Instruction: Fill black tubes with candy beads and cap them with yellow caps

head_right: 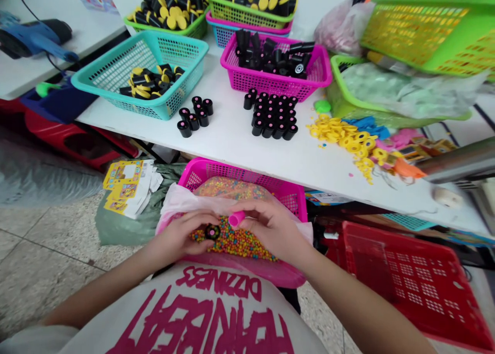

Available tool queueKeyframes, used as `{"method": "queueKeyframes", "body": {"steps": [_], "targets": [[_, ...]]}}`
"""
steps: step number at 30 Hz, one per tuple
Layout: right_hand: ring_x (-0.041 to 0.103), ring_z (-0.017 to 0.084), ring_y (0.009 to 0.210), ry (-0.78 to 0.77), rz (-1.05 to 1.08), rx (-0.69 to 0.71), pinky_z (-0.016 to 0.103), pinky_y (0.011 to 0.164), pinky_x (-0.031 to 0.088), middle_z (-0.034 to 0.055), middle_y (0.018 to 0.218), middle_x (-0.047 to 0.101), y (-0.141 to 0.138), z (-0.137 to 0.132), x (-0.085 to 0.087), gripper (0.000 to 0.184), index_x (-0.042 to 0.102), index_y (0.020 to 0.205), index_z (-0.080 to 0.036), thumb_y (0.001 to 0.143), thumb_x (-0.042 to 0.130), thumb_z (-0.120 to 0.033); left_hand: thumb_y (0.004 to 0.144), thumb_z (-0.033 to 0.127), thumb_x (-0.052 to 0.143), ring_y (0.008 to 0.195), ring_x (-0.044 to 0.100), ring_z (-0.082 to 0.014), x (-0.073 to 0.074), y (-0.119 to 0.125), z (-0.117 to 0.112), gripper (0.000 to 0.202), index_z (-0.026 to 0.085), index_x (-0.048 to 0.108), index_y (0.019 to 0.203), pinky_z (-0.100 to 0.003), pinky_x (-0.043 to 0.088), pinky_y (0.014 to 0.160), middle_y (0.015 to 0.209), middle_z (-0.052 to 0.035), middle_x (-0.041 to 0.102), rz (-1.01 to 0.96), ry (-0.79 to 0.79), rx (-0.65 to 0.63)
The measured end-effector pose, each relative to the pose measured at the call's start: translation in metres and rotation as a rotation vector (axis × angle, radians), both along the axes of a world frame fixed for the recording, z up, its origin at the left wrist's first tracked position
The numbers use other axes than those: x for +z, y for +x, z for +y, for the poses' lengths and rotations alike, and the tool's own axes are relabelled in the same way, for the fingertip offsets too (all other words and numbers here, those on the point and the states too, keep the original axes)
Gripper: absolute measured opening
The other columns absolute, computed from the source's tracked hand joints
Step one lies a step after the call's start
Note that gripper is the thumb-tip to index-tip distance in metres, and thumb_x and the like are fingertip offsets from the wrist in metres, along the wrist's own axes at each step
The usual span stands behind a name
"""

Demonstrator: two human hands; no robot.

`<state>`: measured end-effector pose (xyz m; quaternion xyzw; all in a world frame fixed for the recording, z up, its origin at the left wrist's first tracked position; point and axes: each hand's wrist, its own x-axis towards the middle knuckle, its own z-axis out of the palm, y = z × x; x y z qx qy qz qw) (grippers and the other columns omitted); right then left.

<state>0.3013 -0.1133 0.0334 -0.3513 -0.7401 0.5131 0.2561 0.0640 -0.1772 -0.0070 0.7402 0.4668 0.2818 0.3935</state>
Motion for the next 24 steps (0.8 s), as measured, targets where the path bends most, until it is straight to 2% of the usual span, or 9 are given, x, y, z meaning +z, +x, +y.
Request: {"method": "queueKeyframes", "body": {"steps": [2, 5, 8, 11, 14, 17, 20, 23, 24], "targets": [[0.068, 0.015, 0.086, 0.048, -0.087, 0.086, 0.031, 0.079, 0.056, 0.0042, 0.094, 0.071, 0.004, -0.002, -0.006, 0.019, 0.066, 0.103, -0.020, 0.090, 0.053, -0.017, 0.084, 0.023, 0.063, 0.103, 0.062, -0.0168, 0.006, -0.011, 0.008, 0.027, 0.023, 0.059, 0.111, -0.030, 0.052, 0.092, 0.110, -0.0056, 0.065, 0.004, 0.084, 0.091], [0.065, 0.019, 0.102, 0.226, -0.387, 0.231, 0.038, 0.093, 0.051, 0.0062, 0.104, 0.071, 0.007, -0.010, -0.028, 0.027, 0.068, 0.102, -0.020, 0.086, 0.050, -0.007, 0.086, 0.029, 0.062, 0.097, 0.064, -0.0163, 0.015, -0.035, 0.033, 0.027, 0.023, 0.060, 0.112, -0.029, 0.055, 0.085, 0.110, -0.0051, 0.064, 0.028, 0.165, 0.344], [0.064, 0.021, 0.105, 0.389, -0.695, 0.256, 0.039, 0.095, 0.051, 0.0112, 0.111, 0.068, 0.004, -0.019, -0.060, 0.039, 0.066, 0.106, -0.016, 0.084, 0.041, 0.003, 0.084, 0.032, 0.064, 0.093, 0.066, -0.0162, 0.019, -0.058, 0.070, 0.033, 0.022, 0.057, 0.115, -0.030, 0.054, 0.086, 0.107, -0.0041, 0.066, 0.066, 0.282, 0.594], [0.065, 0.023, 0.104, 0.522, -0.864, 0.299, 0.038, 0.091, 0.053, 0.0135, 0.112, 0.067, -0.008, -0.021, -0.083, 0.043, 0.065, 0.109, -0.013, 0.084, 0.035, 0.006, 0.081, 0.029, 0.066, 0.087, 0.066, -0.0153, 0.016, -0.074, 0.112, 0.046, 0.020, 0.048, 0.122, -0.029, 0.053, 0.081, 0.105, -0.0045, 0.068, 0.105, 0.354, 0.737], [0.065, 0.024, 0.103, 0.557, -0.931, 0.403, 0.036, 0.090, 0.054, 0.0156, 0.117, 0.064, -0.025, -0.019, -0.089, 0.045, 0.062, 0.115, -0.011, 0.082, 0.036, 0.006, 0.081, 0.029, 0.066, 0.078, 0.066, -0.0148, 0.009, -0.081, 0.148, 0.052, 0.018, 0.042, 0.125, -0.030, 0.053, 0.074, 0.104, -0.0071, 0.067, 0.121, 0.295, 0.778], [0.062, 0.027, 0.108, 0.492, -0.940, 0.546, 0.037, 0.091, 0.053, 0.0176, 0.119, 0.061, -0.039, -0.015, -0.085, 0.038, 0.063, 0.113, -0.009, 0.085, 0.040, 0.002, 0.082, 0.027, 0.064, 0.079, 0.067, -0.0165, 0.004, -0.081, 0.166, 0.048, 0.017, 0.038, 0.121, -0.033, 0.052, 0.076, 0.105, -0.0104, 0.066, 0.073, 0.240, 0.753], [0.061, 0.028, 0.107, 0.390, -0.844, 0.590, 0.038, 0.087, 0.053, 0.0180, 0.117, 0.060, -0.044, -0.011, -0.081, 0.032, 0.063, 0.111, -0.009, 0.086, 0.044, -0.004, 0.079, 0.022, 0.066, 0.080, 0.065, -0.0176, 0.004, -0.076, 0.164, 0.046, 0.017, 0.037, 0.114, -0.035, 0.051, 0.076, 0.109, -0.0126, 0.061, 0.076, 0.255, 0.732], [0.062, 0.026, 0.102, 0.336, -0.767, 0.569, 0.036, 0.088, 0.052, 0.0169, 0.116, 0.060, -0.041, -0.007, -0.083, 0.031, 0.062, 0.112, -0.010, 0.085, 0.047, -0.007, 0.079, 0.019, 0.065, 0.085, 0.060, -0.0213, 0.013, -0.062, 0.155, 0.030, 0.018, 0.042, 0.099, -0.042, 0.049, 0.082, 0.102, -0.0098, 0.056, 0.264, 0.463, 0.778], [0.062, 0.025, 0.101, 0.329, -0.742, 0.561, 0.035, 0.089, 0.052, 0.0160, 0.117, 0.060, -0.039, -0.006, -0.085, 0.031, 0.062, 0.113, -0.011, 0.085, 0.047, -0.009, 0.081, 0.019, 0.063, 0.089, 0.058, -0.0227, 0.017, -0.054, 0.155, 0.023, 0.019, 0.043, 0.094, -0.043, 0.047, 0.084, 0.097, -0.0083, 0.056, 0.326, 0.532, 0.745]]}}
